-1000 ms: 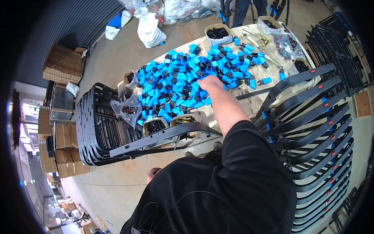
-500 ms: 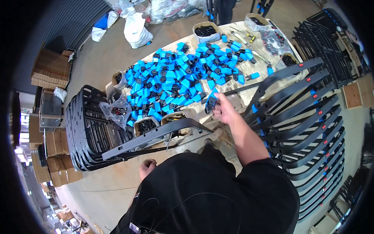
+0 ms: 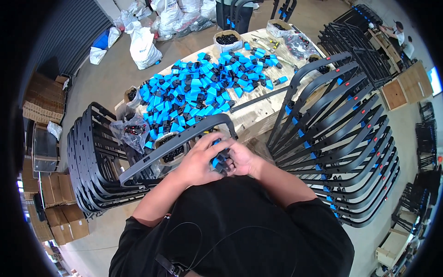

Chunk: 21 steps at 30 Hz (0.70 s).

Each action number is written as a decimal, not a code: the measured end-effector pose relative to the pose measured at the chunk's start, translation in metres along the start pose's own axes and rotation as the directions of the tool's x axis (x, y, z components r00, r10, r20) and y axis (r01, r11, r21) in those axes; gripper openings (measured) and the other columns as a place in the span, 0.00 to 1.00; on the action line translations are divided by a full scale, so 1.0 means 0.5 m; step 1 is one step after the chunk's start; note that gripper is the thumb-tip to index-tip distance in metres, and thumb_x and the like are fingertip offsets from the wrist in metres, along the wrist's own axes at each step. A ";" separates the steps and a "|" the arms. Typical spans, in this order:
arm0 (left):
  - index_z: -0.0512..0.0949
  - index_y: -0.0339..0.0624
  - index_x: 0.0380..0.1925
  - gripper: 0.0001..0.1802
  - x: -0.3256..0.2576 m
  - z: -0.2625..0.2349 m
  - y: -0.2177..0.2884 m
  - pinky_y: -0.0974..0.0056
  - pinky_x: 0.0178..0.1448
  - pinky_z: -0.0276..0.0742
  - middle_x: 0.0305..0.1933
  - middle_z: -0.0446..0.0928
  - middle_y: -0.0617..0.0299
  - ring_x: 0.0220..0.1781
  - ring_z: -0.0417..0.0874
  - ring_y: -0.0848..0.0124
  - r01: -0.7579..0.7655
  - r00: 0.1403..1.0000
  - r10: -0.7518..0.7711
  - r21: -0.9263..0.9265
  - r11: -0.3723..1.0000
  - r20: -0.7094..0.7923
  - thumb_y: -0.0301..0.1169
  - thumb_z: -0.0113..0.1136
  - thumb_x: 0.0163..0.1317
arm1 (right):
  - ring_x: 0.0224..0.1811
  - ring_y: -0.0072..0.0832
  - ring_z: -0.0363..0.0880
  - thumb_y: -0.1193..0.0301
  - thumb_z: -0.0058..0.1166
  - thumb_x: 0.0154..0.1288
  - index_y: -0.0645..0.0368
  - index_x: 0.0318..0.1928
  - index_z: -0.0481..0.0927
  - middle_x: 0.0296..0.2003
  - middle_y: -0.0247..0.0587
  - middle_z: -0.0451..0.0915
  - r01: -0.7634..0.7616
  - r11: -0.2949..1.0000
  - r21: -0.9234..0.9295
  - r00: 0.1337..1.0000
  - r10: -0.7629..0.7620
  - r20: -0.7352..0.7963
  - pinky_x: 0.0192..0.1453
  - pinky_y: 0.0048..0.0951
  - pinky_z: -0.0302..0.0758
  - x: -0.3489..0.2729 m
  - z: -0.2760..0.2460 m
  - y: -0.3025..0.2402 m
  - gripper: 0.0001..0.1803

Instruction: Assembling plastic components onto metal frames in a factory setting using manual tools.

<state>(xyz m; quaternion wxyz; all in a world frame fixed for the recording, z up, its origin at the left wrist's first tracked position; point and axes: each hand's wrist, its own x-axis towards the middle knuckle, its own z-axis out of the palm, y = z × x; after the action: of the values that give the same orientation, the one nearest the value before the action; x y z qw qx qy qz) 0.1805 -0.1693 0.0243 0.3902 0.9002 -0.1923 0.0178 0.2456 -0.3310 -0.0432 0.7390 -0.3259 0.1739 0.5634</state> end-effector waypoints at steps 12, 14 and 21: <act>0.79 0.37 0.49 0.27 -0.351 0.096 -0.301 0.64 0.42 0.77 0.38 0.79 0.63 0.37 0.77 0.73 0.535 0.433 -0.898 -0.778 0.330 -0.083 0.46 0.74 0.59 | 0.12 0.16 0.49 0.42 0.40 0.78 0.64 0.42 0.77 0.15 0.23 0.54 -0.113 0.840 -0.530 0.992 0.064 -0.111 0.18 0.24 0.48 0.018 -0.044 0.131 0.33; 0.80 0.38 0.48 0.29 -0.333 0.065 -0.349 0.63 0.32 0.78 0.38 0.79 0.63 0.34 0.78 0.71 0.608 0.375 -0.884 -0.647 0.461 -0.279 0.50 0.73 0.58 | 0.12 0.17 0.48 0.43 0.41 0.78 0.64 0.43 0.77 0.15 0.23 0.54 -0.149 0.848 -0.508 0.979 0.054 -0.198 0.18 0.24 0.47 -0.009 -0.078 0.151 0.31; 0.81 0.43 0.54 0.26 -0.385 0.097 -0.658 0.59 0.29 0.75 0.44 0.82 0.60 0.28 0.77 0.71 0.687 0.283 -0.908 -0.595 0.417 -0.310 0.52 0.64 0.66 | 0.13 0.18 0.47 0.49 0.45 0.79 0.58 0.40 0.73 0.15 0.22 0.53 -0.127 0.889 -0.439 0.957 -0.006 -0.289 0.19 0.26 0.45 -0.044 -0.112 0.220 0.23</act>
<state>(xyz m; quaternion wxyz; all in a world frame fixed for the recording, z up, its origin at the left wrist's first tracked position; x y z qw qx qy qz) 0.1152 0.0647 -0.2734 0.5327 0.7273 0.4283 0.0629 0.1408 -0.3682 -0.1017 0.5920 -0.5605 0.1514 0.5590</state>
